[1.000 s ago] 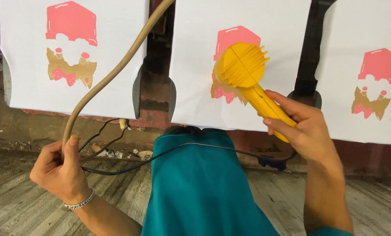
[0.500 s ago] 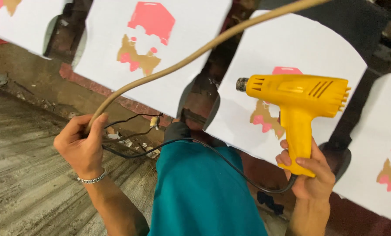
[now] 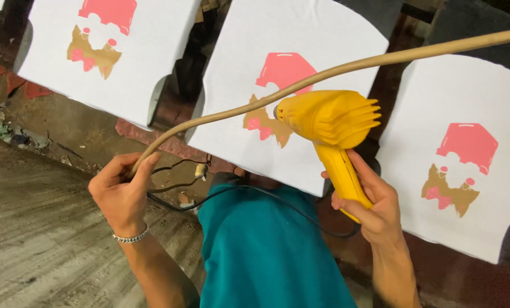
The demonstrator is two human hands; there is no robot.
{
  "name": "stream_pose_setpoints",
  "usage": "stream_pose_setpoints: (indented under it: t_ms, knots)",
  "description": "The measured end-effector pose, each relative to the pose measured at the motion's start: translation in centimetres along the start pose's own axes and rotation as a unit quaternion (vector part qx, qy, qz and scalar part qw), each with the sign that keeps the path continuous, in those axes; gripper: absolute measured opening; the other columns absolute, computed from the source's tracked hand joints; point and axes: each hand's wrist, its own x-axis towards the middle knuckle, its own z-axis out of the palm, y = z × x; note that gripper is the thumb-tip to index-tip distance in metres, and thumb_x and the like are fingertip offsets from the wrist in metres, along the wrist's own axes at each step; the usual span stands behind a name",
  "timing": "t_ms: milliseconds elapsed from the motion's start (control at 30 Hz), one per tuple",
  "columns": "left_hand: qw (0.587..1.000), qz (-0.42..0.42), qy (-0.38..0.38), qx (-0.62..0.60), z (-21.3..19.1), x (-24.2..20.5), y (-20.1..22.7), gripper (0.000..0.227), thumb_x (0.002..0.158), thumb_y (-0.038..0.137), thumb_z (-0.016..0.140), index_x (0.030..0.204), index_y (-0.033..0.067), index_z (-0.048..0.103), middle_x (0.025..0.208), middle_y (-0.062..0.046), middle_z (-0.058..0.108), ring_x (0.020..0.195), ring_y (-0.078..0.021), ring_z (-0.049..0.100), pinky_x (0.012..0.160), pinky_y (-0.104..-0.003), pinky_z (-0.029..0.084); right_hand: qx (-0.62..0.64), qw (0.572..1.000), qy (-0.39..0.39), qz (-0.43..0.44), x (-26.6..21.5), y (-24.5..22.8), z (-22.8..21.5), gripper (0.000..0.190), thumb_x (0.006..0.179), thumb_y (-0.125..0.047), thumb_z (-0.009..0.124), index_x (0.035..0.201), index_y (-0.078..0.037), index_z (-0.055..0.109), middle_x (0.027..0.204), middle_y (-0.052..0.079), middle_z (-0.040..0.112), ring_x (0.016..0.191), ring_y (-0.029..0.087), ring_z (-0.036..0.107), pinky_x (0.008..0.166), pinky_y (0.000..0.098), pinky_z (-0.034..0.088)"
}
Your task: The person uses a yellow heat gun to apply heat to a printed design on white t-shirts laid out on a workbench. They move the heat gun back and forth over the design on each shirt in sequence.
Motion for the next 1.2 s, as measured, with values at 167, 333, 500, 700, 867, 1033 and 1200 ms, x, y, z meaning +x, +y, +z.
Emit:
stream_pose_setpoints:
  t_ms: [167, 333, 500, 700, 867, 1033, 1200]
  knots:
    - [0.998, -0.031, 0.022, 0.046, -5.6, 4.0, -4.8, 0.016, 0.101, 0.009, 0.087, 0.092, 0.0017, 0.075, 0.061, -0.003, 0.050, 0.061, -0.0075, 0.038, 0.055, -0.025, 0.032, -0.119, 0.987, 0.029, 0.103, 0.5, -1.6, 4.8, 0.085, 0.070, 0.012, 0.069, 0.151, 0.002, 0.046, 0.133, 0.023, 0.066, 0.101, 0.030, 0.071, 0.082, 0.0379, 0.059]
    - [0.995, -0.057, 0.044, 0.066, -8.7, 6.3, -8.4, 0.021, 0.109, 0.014, 0.084, 0.098, -0.0006, 0.073, 0.074, -0.005, 0.062, 0.064, -0.0079, 0.048, 0.057, -0.021, 0.035, -0.153, 0.966, 0.081, 0.192, 1.8, -1.8, 8.2, 0.076, 0.077, 0.012, 0.061, 0.151, -0.003, 0.055, 0.091, 0.020, 0.067, 0.087, 0.030, 0.070, 0.058, 0.0346, 0.047]
    - [0.996, -0.020, 0.063, 0.062, -10.5, 7.3, -10.1, 0.025, 0.114, 0.011, 0.085, 0.099, -0.0039, 0.072, 0.074, -0.009, 0.061, 0.065, -0.0122, 0.052, 0.062, -0.024, 0.042, -0.228, 0.947, 0.093, 0.204, 3.0, -3.8, 10.0, 0.074, 0.082, 0.006, 0.065, 0.152, -0.009, 0.051, 0.129, 0.014, 0.068, 0.109, 0.026, 0.070, 0.065, 0.0315, 0.054]
    - [0.996, -0.034, 0.044, 0.069, -10.7, 8.6, -11.1, 0.018, 0.108, 0.008, 0.089, 0.105, -0.0033, 0.075, 0.081, -0.008, 0.065, 0.068, -0.0092, 0.050, 0.059, -0.022, 0.036, -0.193, 0.955, 0.096, 0.204, 4.2, -2.5, 11.4, 0.072, 0.080, 0.008, 0.067, 0.149, -0.008, 0.055, 0.126, 0.013, 0.070, 0.096, 0.026, 0.071, 0.064, 0.0302, 0.051]
    - [0.999, -0.021, 0.009, 0.045, -10.0, 9.6, -10.0, 0.019, 0.108, 0.009, 0.085, 0.102, -0.0038, 0.074, 0.071, -0.004, 0.055, 0.063, -0.0079, 0.042, 0.057, -0.021, 0.032, -0.242, 0.936, 0.108, 0.230, 3.6, -3.9, 10.9, 0.072, 0.081, 0.003, 0.068, 0.151, -0.010, 0.056, 0.111, 0.015, 0.072, 0.090, 0.023, 0.065, 0.070, 0.0307, 0.052]
    - [0.999, -0.033, -0.019, 0.032, -8.8, 10.2, -9.8, 0.017, 0.105, 0.009, 0.085, 0.100, -0.0028, 0.074, 0.068, 0.000, 0.048, 0.065, -0.0079, 0.038, 0.058, -0.023, 0.030, -0.184, 0.953, 0.109, 0.216, 4.8, -2.8, 11.8, 0.072, 0.080, 0.003, 0.070, 0.150, -0.008, 0.059, 0.076, 0.017, 0.065, 0.099, 0.031, 0.076, 0.074, 0.0327, 0.051]
    - [0.998, -0.048, -0.038, 0.018, -8.6, 10.5, -9.4, 0.014, 0.104, 0.009, 0.082, 0.098, -0.0012, 0.074, 0.065, 0.003, 0.042, 0.064, -0.0070, 0.035, 0.057, -0.023, 0.026, -0.214, 0.943, 0.115, 0.227, 4.2, -4.1, 11.2, 0.072, 0.081, 0.003, 0.069, 0.151, -0.010, 0.059, 0.067, 0.016, 0.060, 0.098, 0.031, 0.076, 0.086, 0.0331, 0.049]
